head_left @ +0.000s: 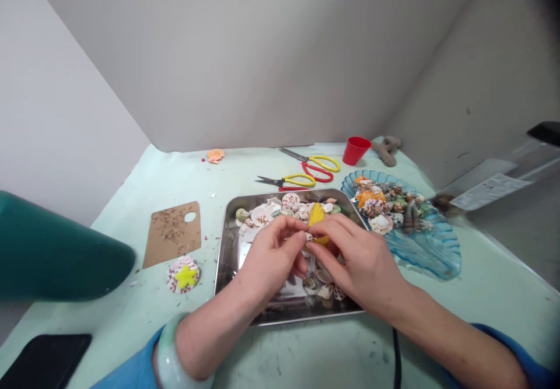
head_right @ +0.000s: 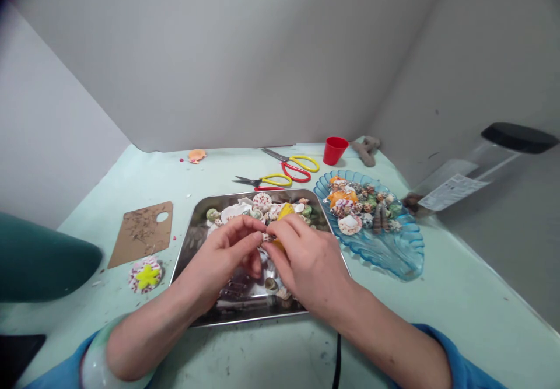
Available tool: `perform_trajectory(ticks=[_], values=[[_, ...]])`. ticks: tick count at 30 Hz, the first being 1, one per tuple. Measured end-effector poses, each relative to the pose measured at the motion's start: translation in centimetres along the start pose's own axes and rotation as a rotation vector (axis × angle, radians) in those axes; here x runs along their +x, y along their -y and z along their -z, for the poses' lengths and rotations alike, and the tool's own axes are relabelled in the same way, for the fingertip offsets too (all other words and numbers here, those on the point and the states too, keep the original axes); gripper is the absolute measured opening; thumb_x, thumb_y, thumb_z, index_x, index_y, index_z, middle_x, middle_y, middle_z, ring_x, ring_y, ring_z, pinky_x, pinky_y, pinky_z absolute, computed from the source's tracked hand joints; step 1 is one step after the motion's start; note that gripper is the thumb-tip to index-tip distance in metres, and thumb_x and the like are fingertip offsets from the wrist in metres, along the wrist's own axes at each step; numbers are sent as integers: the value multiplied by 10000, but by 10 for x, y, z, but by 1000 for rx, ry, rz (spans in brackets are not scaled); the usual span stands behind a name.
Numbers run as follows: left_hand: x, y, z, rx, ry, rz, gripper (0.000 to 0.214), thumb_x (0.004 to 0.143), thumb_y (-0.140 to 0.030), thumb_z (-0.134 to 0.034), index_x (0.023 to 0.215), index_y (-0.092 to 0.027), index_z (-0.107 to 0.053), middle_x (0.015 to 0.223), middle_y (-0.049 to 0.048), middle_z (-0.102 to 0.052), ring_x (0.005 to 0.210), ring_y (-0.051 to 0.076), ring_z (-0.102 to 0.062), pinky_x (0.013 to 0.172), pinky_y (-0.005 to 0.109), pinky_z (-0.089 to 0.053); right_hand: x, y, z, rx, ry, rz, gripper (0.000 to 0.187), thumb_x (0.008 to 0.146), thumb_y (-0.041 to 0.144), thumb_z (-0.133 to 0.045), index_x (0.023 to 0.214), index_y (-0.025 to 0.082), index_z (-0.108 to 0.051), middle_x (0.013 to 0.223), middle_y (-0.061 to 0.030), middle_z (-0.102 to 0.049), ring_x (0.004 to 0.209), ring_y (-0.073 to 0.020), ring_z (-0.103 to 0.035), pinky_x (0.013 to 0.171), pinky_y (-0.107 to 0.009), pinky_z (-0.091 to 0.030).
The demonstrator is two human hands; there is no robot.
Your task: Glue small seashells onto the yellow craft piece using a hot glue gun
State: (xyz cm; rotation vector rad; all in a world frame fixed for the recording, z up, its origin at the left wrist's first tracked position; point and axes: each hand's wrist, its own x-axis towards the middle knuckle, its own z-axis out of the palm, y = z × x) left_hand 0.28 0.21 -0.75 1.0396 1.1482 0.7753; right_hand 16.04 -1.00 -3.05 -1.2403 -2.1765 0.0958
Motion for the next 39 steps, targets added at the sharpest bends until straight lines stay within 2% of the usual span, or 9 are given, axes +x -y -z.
perform_trajectory(ticks=[11, 23, 39], values=[[1, 2, -1, 40, -1, 34, 114, 810, -245, -520, 907, -184, -512, 467, -64, -494, 422, 90, -491, 454, 191, -406, 3, 0, 1, -2, 25, 27, 108, 905, 209, -458, 940, 173, -554, 880, -66, -602, 756, -155, -593, 641, -262, -452], [0, 0, -2, 23, 27, 25, 126, 796, -235, -546, 895, -173, -500, 577, -59, -505, 435, 72, -481, 453, 206, -436, 1, -2, 0, -22, 87, 12, 129, 902, 207, -436, 914, 154, -554, 833, -64, -578, 701, -154, -572, 597, -261, -435], [1, 2, -2, -1, 32, 15, 89, 811, -214, -517, 891, -174, -513, 510, -59, -503, 431, 79, -486, 453, 194, -422, 1, -1, 0, 2, 20, 27, 96, 897, 222, -472, 923, 164, -544, 824, -43, -582, 682, -142, -556, 579, -255, -414]])
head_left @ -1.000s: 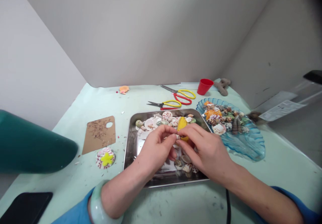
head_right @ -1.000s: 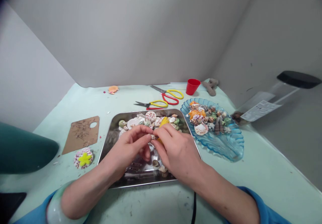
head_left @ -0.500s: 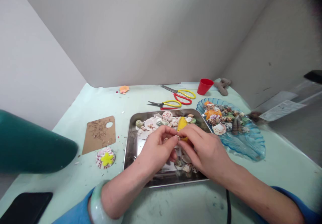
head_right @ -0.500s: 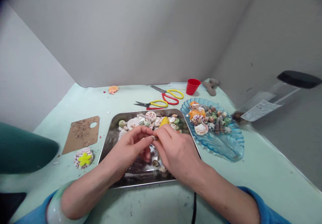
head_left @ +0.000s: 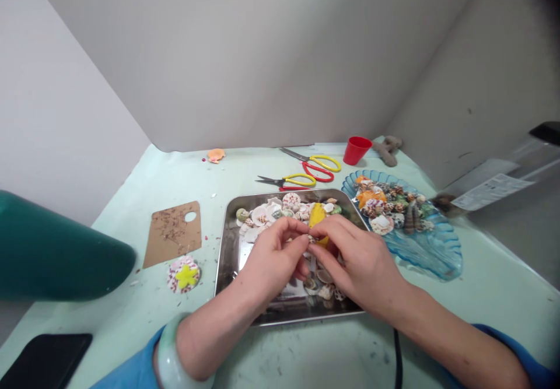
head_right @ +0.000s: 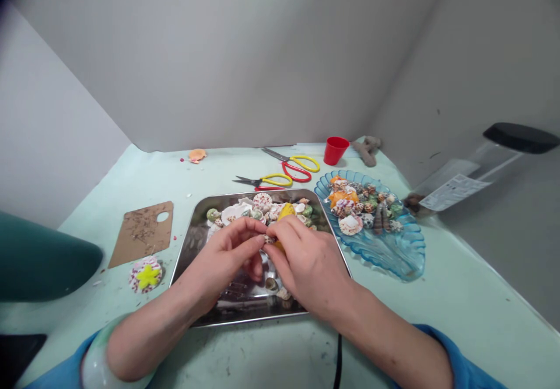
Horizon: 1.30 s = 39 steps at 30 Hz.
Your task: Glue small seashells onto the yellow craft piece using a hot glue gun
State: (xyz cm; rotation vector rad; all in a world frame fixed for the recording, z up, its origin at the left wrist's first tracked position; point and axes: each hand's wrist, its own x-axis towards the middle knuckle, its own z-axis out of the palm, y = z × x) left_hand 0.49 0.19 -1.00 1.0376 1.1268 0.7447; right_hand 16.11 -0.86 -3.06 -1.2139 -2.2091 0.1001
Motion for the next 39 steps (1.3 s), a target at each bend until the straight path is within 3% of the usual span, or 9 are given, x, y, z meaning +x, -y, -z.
perform_trajectory(ticks=[24, 39], values=[[-1, 2, 0, 20, 18, -4, 102, 811, -245, -519, 889, -181, -510, 522, -61, -492, 434, 82, -480, 461, 212, -441, 0, -1, 0, 15, 48, -18, 121, 901, 226, -451, 936, 167, -550, 818, -41, -571, 656, -138, -531, 565, -256, -394], [0, 1, 0, 40, 29, -5, 121, 805, -257, -524, 902, -187, -508, 542, -56, -497, 448, 86, -488, 465, 209, -429, 0, 0, 0, 17, 71, -14, 130, 902, 227, -445, 950, 169, -551, 847, -62, -591, 726, -156, -580, 634, -269, -442]])
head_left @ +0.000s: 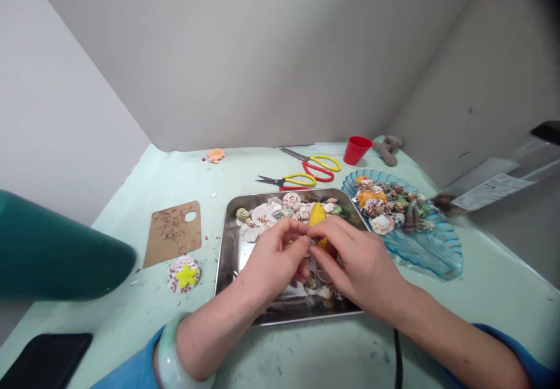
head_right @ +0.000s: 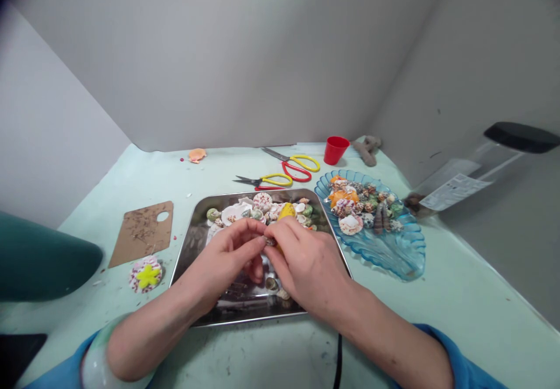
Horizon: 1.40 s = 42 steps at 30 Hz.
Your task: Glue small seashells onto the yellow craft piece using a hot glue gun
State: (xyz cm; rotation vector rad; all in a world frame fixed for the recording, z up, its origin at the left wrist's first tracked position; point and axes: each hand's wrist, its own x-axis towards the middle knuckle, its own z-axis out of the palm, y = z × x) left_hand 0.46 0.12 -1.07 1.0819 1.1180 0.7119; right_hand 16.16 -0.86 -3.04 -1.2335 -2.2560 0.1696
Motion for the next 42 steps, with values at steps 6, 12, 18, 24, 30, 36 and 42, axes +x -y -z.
perform_trajectory(ticks=[6, 12, 18, 24, 30, 36, 42], values=[[1, 2, 1, 2, 3, -1, 126, 811, -270, -520, 906, -188, -510, 549, -50, -513, 451, 88, -489, 469, 213, -435, 1, 1, 1, -3, 1, -2, 136, 900, 225, -445, 949, 161, -554, 833, -60, -587, 710, -153, -572, 620, -266, -436], [0, 1, 0, -3, -6, 10, 120, 814, -254, -520, 907, -178, -512, 546, -54, -505, 450, 83, -493, 460, 202, -427, 0, 1, 0, -13, 7, -9, 137, 899, 232, -448, 952, 165, -556, 822, -58, -588, 683, -144, -556, 609, -257, -427], [0, 1, 0, -8, -4, 17, 118, 812, -258, -528, 897, -177, -511, 543, -56, -500, 443, 79, -489, 456, 199, -429, 0, 2, 1, -17, 7, -4, 134, 894, 219, -446, 947, 166, -557, 811, -58, -590, 671, -142, -556, 597, -252, -426], [1, 1, 0, -18, 4, 14, 133, 810, -280, -540, 891, -179, -510, 548, -56, -503, 447, 79, -488, 463, 204, -439, 1, 3, 2, -16, 9, -3, 141, 895, 219, -440, 943, 166, -561, 808, -59, -590, 680, -147, -565, 608, -257, -432], [1, 0, -1, -15, -2, 18, 113, 817, -259, -522, 890, -175, -503, 529, -58, -499, 439, 79, -484, 460, 199, -433, 1, 3, 2, -22, 8, 8, 139, 890, 216, -447, 942, 159, -562, 811, -59, -591, 669, -147, -563, 594, -256, -429], [1, 0, -1, 6, 3, 24, 99, 825, -248, -510, 889, -172, -502, 524, -54, -509, 434, 78, -478, 455, 194, -425, 2, 3, 2, -22, 8, 9, 145, 887, 207, -448, 942, 153, -570, 806, -62, -594, 668, -152, -569, 594, -262, -436], [0, 0, -1, -12, -7, 19, 103, 813, -259, -525, 875, -179, -507, 508, -57, -506, 427, 84, -488, 456, 196, -426, 1, 3, 2, -25, 4, 17, 151, 887, 208, -443, 956, 160, -568, 802, -59, -598, 675, -153, -574, 601, -260, -441]])
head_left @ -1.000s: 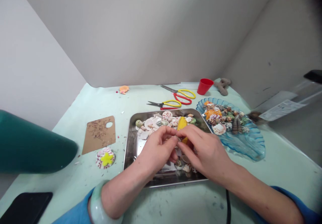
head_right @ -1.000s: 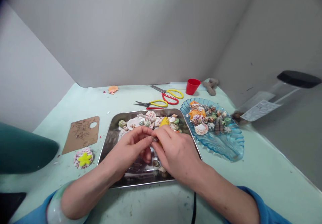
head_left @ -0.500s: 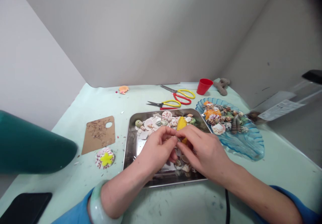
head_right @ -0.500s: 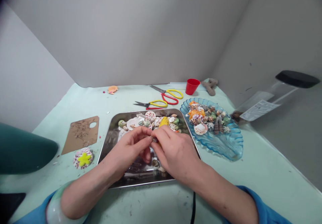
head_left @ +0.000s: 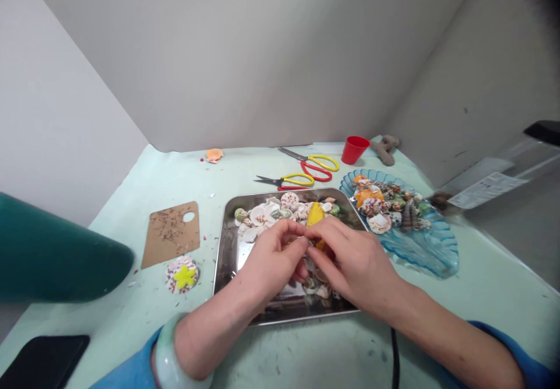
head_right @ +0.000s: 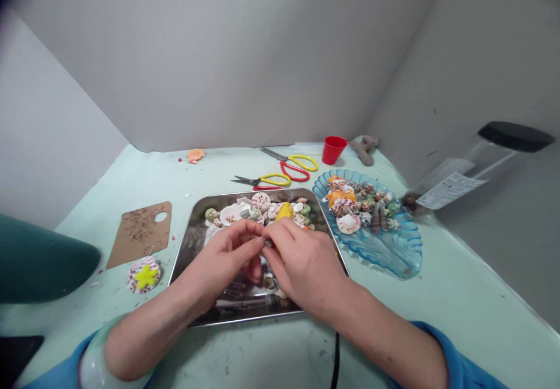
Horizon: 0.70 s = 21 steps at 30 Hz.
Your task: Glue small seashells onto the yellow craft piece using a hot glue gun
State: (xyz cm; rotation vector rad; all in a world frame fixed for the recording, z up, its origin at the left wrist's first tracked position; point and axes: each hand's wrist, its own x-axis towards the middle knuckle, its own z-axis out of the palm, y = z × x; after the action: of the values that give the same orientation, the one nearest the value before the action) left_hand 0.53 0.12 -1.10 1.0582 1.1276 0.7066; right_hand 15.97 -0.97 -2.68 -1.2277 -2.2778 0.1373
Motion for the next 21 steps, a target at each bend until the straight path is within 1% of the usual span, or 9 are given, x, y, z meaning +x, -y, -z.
perform_trajectory(ticks=[8, 14, 17, 21], values=[[0, -1, 0, 36, 15, 13, 85, 827, -242, -503, 880, -175, -497, 506, -52, -510, 440, 84, -480, 464, 198, -434, 0, -1, -1, -27, 31, -9, 128, 885, 202, -437, 905, 163, -558, 799, -56, -597, 688, -152, -574, 601, -253, -432], [1, 1, 0, 31, 31, 6, 117, 823, -265, -522, 887, -174, -486, 543, -58, -497, 455, 81, -480, 469, 208, -437, 1, 1, 0, -27, 49, 7, 147, 879, 188, -432, 938, 160, -565, 807, -56, -603, 692, -153, -573, 600, -255, -431], [1, 1, 1, 30, 34, 4, 119, 821, -259, -525, 893, -172, -490, 550, -58, -499, 451, 79, -481, 466, 206, -435, 1, 1, 0, -29, 45, 6, 145, 881, 190, -434, 933, 157, -566, 808, -56, -601, 684, -156, -572, 586, -259, -426], [0, -1, 1, 17, 7, 1, 100, 818, -222, -524, 889, -156, -504, 542, -59, -499, 438, 66, -475, 460, 188, -421, -1, 0, 0, -11, 9, 6, 126, 882, 199, -450, 934, 160, -557, 811, -48, -593, 668, -150, -564, 583, -262, -422]])
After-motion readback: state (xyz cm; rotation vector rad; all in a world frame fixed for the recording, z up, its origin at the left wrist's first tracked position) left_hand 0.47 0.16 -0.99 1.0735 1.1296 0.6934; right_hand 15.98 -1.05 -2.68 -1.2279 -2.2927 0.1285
